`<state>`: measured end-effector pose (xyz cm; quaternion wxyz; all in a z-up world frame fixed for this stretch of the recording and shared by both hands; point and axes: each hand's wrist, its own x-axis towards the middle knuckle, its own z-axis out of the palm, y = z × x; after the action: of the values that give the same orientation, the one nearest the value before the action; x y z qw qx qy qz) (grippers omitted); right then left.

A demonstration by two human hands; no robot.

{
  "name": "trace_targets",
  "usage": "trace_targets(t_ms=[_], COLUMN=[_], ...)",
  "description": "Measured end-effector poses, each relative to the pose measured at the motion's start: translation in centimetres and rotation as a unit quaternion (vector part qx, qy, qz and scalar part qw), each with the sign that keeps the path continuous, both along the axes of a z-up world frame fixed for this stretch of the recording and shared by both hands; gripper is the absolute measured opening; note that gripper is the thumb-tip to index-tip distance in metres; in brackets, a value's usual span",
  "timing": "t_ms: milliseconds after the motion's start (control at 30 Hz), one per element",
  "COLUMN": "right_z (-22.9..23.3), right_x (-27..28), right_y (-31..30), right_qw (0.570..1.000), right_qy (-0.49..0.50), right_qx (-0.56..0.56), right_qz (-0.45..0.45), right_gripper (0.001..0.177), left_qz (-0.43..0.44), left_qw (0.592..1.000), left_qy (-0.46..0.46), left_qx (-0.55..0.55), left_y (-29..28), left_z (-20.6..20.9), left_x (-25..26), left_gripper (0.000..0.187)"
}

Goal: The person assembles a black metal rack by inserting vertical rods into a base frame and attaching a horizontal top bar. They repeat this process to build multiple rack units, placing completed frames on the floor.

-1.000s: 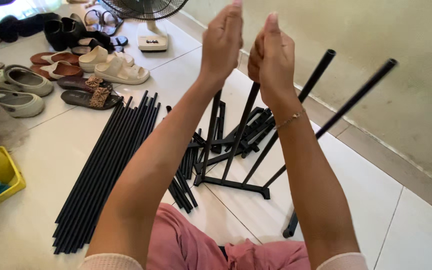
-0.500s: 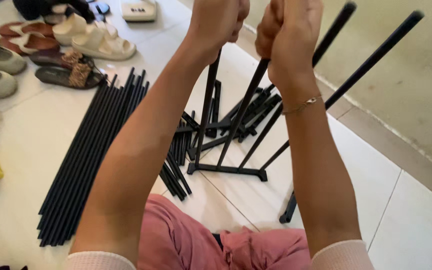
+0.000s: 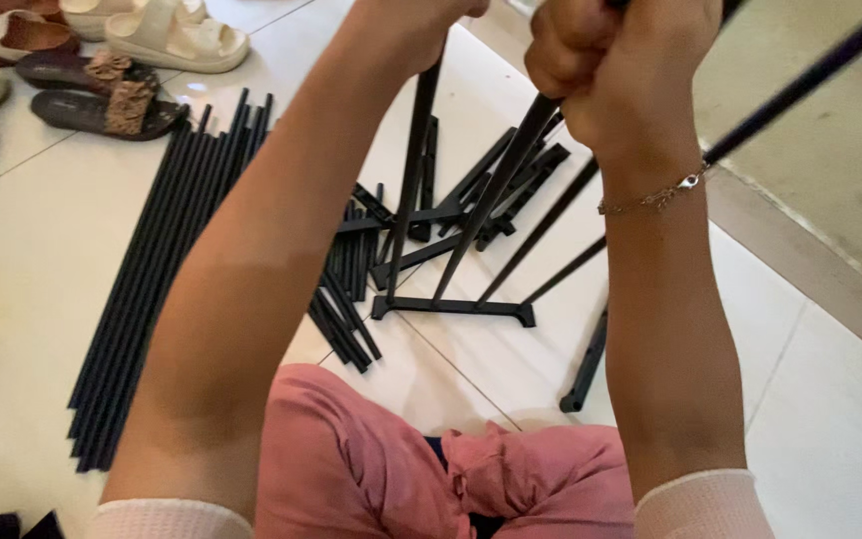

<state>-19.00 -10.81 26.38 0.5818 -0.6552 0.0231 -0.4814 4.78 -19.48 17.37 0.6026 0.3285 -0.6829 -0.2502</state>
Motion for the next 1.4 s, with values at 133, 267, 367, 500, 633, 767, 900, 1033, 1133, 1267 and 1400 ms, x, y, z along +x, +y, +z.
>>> trace_targets(t_ms=[133, 267, 367, 500, 633, 767, 900, 1033, 1133, 1267, 1400], right_z=[0.2, -0.6, -1.2, -0.4, 0.7, 1.1, -0.1, -1.6, -3.3, -5.2, -9.0], right_x=[-1.8, 1.0, 3.4, 4.3, 4.7, 5.4, 5.6, 6.0, 5.7, 3.5, -1.3], right_y=[-0.8, -2.0, -0.8, 1.6, 3.0, 3.3, 2.6, 1.8, 2.2, 3.7, 6.1], right_qw=[0.964, 0.996, 0.987, 0.985, 0.982, 0.985, 0.991, 0.988, 0.978, 0.958, 0.915], right_qy=[-0.104, -0.044, -0.066, -0.076, -0.058, -0.050, -0.056, -0.046, 0.008, 0.072, 0.153], right_qx=[0.240, 0.016, -0.068, -0.077, -0.033, -0.006, 0.015, 0.034, 0.003, -0.061, -0.180], right_qz=[0.048, -0.075, -0.127, -0.135, -0.175, -0.166, -0.119, -0.144, -0.207, -0.269, -0.328], right_gripper=[0.053, 0.052, 0.052, 0.047, 0.044, 0.037, 0.034, 0.026, 0.026, 0.043, 0.055], left_qz=[0.014, -0.018, 0.046, -0.017, 0.026, -0.012, -0.027, -0.025, -0.015, -0.013, -0.019], left_qw=[0.998, 0.995, 0.996, 0.987, 0.990, 0.981, 0.986, 0.984, 0.984, 0.984, 0.984], left_qy=[-0.006, 0.067, 0.063, 0.161, 0.118, 0.191, 0.165, 0.178, 0.172, 0.173, 0.177], left_qx=[0.055, 0.076, 0.054, 0.010, -0.079, 0.026, -0.008, -0.004, -0.039, -0.047, 0.021], left_y=[1.7, 3.1, 6.0, 9.8, 12.9, 14.3, 13.7, 12.6, 12.0, 11.8, 12.9], left_z=[2.1, 4.7, 5.7, 7.6, 8.6, 8.4, 7.4, 6.7, 6.2, 6.6, 7.4], left_x=[-1.2, -2.8, -3.0, -3.5, -4.6, -4.8, -4.7, -4.3, -4.5, -4.6, -4.1], left_gripper=[0.027, 0.036, 0.040, 0.040, 0.024, 0.023, 0.030, 0.034, 0.031, 0.028, 0.022])
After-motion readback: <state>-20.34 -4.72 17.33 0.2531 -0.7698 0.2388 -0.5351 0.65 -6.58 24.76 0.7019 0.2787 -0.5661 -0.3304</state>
